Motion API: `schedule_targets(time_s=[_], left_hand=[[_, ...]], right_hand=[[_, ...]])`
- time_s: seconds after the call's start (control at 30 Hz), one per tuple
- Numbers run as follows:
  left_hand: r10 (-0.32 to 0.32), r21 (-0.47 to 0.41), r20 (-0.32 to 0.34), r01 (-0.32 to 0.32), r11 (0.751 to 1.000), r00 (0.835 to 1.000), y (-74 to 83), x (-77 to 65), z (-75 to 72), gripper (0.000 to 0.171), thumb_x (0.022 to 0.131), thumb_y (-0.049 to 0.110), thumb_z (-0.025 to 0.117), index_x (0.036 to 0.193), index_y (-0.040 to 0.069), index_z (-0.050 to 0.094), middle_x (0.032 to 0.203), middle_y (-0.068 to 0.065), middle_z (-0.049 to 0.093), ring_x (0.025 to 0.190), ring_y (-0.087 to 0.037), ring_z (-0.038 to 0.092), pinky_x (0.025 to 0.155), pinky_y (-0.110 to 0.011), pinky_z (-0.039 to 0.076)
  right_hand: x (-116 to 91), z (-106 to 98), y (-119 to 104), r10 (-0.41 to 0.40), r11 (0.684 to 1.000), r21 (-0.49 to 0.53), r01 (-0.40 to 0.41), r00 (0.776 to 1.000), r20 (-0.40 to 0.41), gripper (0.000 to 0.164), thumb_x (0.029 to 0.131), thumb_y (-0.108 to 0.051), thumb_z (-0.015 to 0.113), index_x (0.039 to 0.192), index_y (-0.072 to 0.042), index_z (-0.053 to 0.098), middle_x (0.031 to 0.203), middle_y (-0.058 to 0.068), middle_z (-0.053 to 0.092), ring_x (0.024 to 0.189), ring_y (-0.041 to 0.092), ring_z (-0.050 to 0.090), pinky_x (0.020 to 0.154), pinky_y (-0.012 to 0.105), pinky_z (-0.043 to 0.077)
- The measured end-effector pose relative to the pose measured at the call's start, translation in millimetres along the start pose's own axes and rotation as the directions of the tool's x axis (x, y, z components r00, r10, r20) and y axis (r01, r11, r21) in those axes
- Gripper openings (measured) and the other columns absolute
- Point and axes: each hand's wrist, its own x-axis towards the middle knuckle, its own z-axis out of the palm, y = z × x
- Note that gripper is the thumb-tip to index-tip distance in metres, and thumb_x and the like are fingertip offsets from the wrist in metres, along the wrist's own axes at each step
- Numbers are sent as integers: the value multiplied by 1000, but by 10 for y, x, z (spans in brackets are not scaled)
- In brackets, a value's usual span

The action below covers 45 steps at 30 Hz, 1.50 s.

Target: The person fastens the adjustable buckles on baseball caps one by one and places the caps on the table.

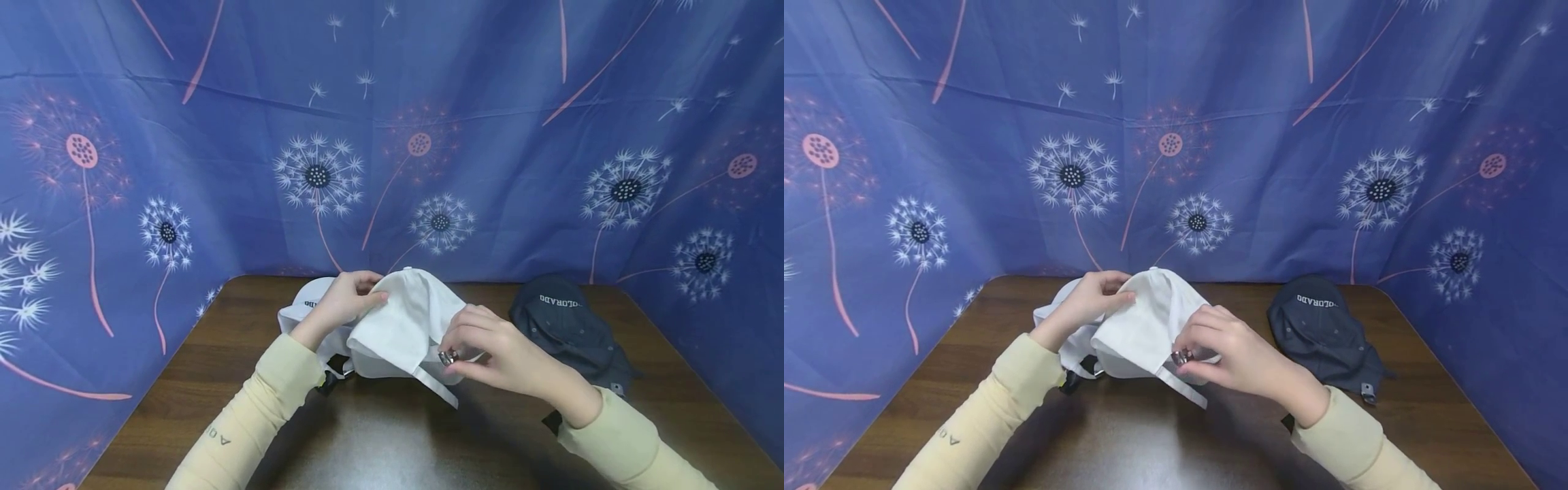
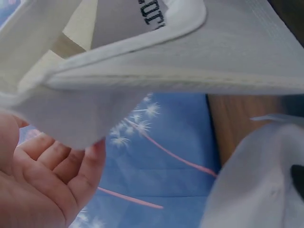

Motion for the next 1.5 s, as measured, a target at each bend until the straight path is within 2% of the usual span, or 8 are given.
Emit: schedule_targets(time_s=[0.27,0.4,0.53,0.7,0.87,1.07,1.2,1.5], left_hand=[[152,263,-65,-130,956,986,190,-180,11,59,86,27,69,139,15,45,126,-7,59,110,-21,57,92,-39,47],[303,390,-113,-239,889,946,292,-273,41,65,83,20,72,141,11,43,139,-11,46,129,-27,42,104,-44,38],[490,461,-93,-399,793,867,419,-353,71,68,78,10,76,139,9,45,142,-12,42,136,-29,31,111,-44,28],[684,446,27,-621,644,729,617,-434,120,61,76,8,77,131,7,52,136,-11,50,136,-27,34,114,-37,25],[785,386,136,-762,519,604,769,-431,176,50,79,12,76,125,7,58,130,-10,56,132,-23,41,112,-33,28],[839,320,198,-842,433,507,822,-341,195,33,83,15,71,114,6,65,117,-5,65,125,-22,49,109,-28,33],[844,273,208,-858,435,494,837,-300,203,21,85,12,69,105,6,68,106,0,68,118,-19,54,105,-22,35],[792,236,151,-800,552,591,855,-247,250,4,84,10,69,87,9,69,94,0,67,102,-13,59,95,-17,42]], right_hand=[[-1,-74,-9,68,990,125,-66,998,-12,17,83,-21,72,92,-9,65,89,-1,59,83,10,51,69,16,44],[-21,-91,3,95,987,131,-91,995,-28,17,83,-20,72,94,-8,65,90,-1,61,87,11,53,75,18,44],[-35,-103,2,139,981,145,-130,989,-53,20,86,-24,69,96,-8,66,91,0,62,87,11,55,74,20,44],[27,-131,-40,176,970,186,-157,980,-92,22,86,-25,68,95,-5,65,89,3,62,79,11,54,66,22,44],[101,-155,-98,195,954,251,-162,974,-115,20,85,-18,70,93,-1,63,86,5,60,76,11,52,64,25,43],[-13,-104,-32,290,908,345,-238,951,-107,24,76,-2,76,96,-1,63,88,5,59,81,11,52,68,26,44],[-74,-79,-20,374,834,471,-289,922,-98,27,75,7,73,99,0,62,93,7,59,84,13,54,68,23,47],[-76,-62,-21,437,712,634,-301,897,-65,22,83,10,63,103,1,58,98,7,57,91,14,53,77,23,46]])
